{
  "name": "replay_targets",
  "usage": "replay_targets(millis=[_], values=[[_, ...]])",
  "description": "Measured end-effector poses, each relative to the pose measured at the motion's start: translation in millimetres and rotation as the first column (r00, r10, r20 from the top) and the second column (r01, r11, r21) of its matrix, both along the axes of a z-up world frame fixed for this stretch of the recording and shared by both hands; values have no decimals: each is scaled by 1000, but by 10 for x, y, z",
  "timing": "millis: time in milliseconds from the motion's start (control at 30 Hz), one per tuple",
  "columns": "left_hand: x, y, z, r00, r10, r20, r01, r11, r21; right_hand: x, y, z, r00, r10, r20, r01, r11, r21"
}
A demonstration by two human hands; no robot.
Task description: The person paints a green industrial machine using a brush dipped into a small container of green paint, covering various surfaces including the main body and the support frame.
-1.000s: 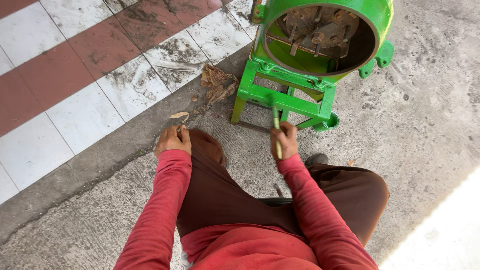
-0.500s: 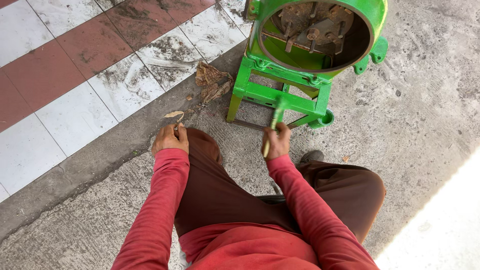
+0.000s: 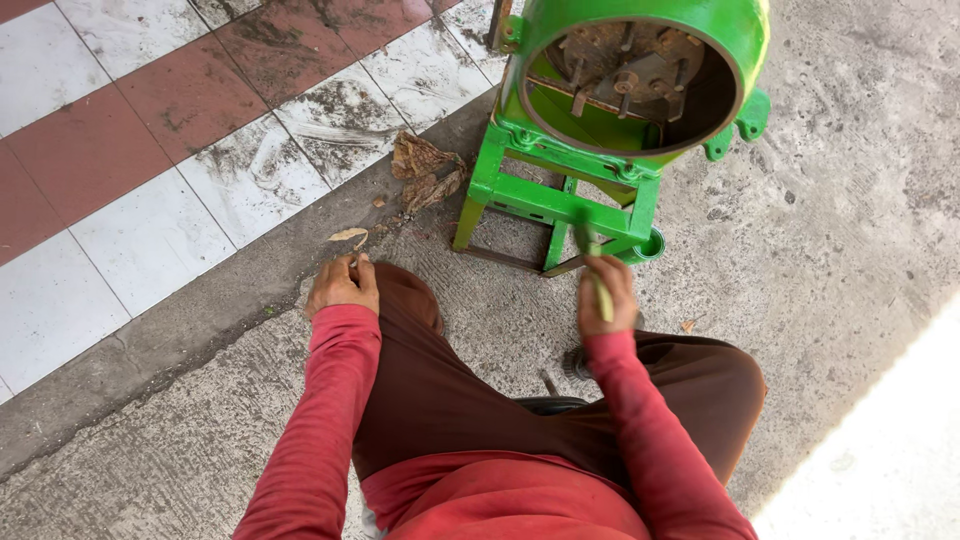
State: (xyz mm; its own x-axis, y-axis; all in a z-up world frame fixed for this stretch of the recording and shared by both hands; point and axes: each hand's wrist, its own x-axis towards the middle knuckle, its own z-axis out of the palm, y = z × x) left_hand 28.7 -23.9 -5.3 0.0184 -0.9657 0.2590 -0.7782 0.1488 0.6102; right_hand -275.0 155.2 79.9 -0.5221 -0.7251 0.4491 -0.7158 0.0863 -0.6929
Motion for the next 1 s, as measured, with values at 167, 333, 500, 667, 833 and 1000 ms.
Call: replay_targets(millis=[167, 333, 500, 667, 833, 1000], values=[[-103, 3, -6, 1000, 3, -8, -3, 999, 47, -194, 54, 510, 977, -63, -202, 81, 993, 82], [-115, -17, -29, 1000, -23, 15, 23, 1000, 7, -116, -998, 650, 964, 187, 189, -208, 973, 99], [-46, 25, -81, 999, 21, 38, -18, 996, -90, -59, -1641, 520, 915, 88, 394, -155, 978, 142], [-21, -5, -114, 998, 40, -56, -39, 999, 3, -224, -1582, 540, 976, 53, 213, -90, 981, 169], [-92, 0, -100, 1000, 24, -6, -24, 998, -56, -188, -1667, 508, 936, 161, 313, -199, 975, 94], [-77, -5, -60, 999, 25, -35, -28, 996, -81, -171, -1704, 544, 992, 117, 40, -122, 981, 152]])
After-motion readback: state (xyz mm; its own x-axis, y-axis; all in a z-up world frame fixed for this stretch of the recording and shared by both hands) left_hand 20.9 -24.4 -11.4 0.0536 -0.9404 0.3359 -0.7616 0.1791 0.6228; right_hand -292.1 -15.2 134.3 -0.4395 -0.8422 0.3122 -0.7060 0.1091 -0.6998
